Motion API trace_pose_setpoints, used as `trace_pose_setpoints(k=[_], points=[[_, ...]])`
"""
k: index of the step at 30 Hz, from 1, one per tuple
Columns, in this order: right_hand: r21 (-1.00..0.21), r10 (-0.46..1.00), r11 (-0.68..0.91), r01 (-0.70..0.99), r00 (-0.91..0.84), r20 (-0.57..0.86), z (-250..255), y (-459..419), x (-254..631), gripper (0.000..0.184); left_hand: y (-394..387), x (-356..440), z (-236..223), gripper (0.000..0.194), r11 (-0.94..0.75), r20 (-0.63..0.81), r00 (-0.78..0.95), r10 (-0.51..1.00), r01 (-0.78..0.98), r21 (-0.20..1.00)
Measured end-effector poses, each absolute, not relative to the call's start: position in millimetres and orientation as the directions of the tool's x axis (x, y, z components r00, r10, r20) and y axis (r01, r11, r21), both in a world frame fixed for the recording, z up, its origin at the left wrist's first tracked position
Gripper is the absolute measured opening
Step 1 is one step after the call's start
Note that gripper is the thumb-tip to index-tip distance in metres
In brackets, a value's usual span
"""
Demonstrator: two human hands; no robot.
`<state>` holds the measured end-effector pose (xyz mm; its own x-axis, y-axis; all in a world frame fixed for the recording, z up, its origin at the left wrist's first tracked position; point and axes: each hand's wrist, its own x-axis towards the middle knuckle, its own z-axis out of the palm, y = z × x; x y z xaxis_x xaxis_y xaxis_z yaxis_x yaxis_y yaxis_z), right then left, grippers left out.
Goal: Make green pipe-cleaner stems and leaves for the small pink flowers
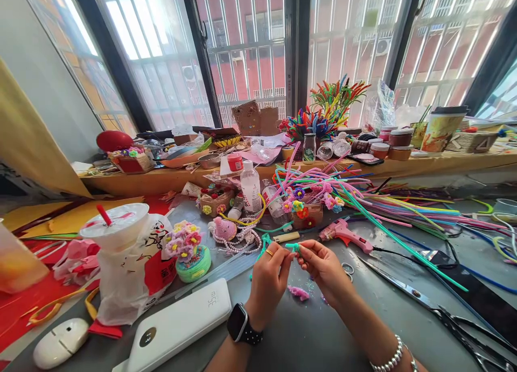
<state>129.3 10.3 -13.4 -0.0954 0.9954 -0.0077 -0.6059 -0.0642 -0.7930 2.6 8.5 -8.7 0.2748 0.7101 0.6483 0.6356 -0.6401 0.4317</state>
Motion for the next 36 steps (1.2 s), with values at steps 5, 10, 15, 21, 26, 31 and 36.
trace_pose_setpoints(k=[5,10,15,21,26,31,36], points=[[-0.922,0.991,0.131,-0.365,0.059,0.117,-13,9,129,0.018,6,4,-12,0.017,-0.620,0.734,0.336,0.591,0.770,0.147],[-0.955,0.950,0.294,0.025,0.097,0.296,-12,5,130,0.013,6,3,-13,0.010,-0.563,0.767,0.463,0.444,0.810,-0.163],[-0.864,0.914,0.381,0.329,0.006,0.405,-12,5,135,0.009,6,-2,-10,0.007,-0.575,0.731,0.571,0.374,0.761,-0.301],[-0.837,0.916,0.402,0.371,-0.154,0.371,-13,8,141,0.009,9,-7,-4,0.004,-0.628,0.733,0.588,0.342,0.723,-0.286],[-0.915,0.932,0.332,0.231,-0.229,0.280,-15,12,141,0.007,11,-10,-4,0.005,-0.675,0.739,0.561,0.374,0.711,-0.197],[-0.973,0.927,0.216,0.079,-0.328,0.179,-13,13,144,0.025,12,-12,-4,0.010,-0.713,0.705,0.551,0.447,0.696,-0.091],[-0.983,0.882,0.176,0.048,-0.451,0.136,-11,11,150,0.023,13,-13,1,0.020,-0.753,0.573,0.555,0.602,0.633,0.178]])
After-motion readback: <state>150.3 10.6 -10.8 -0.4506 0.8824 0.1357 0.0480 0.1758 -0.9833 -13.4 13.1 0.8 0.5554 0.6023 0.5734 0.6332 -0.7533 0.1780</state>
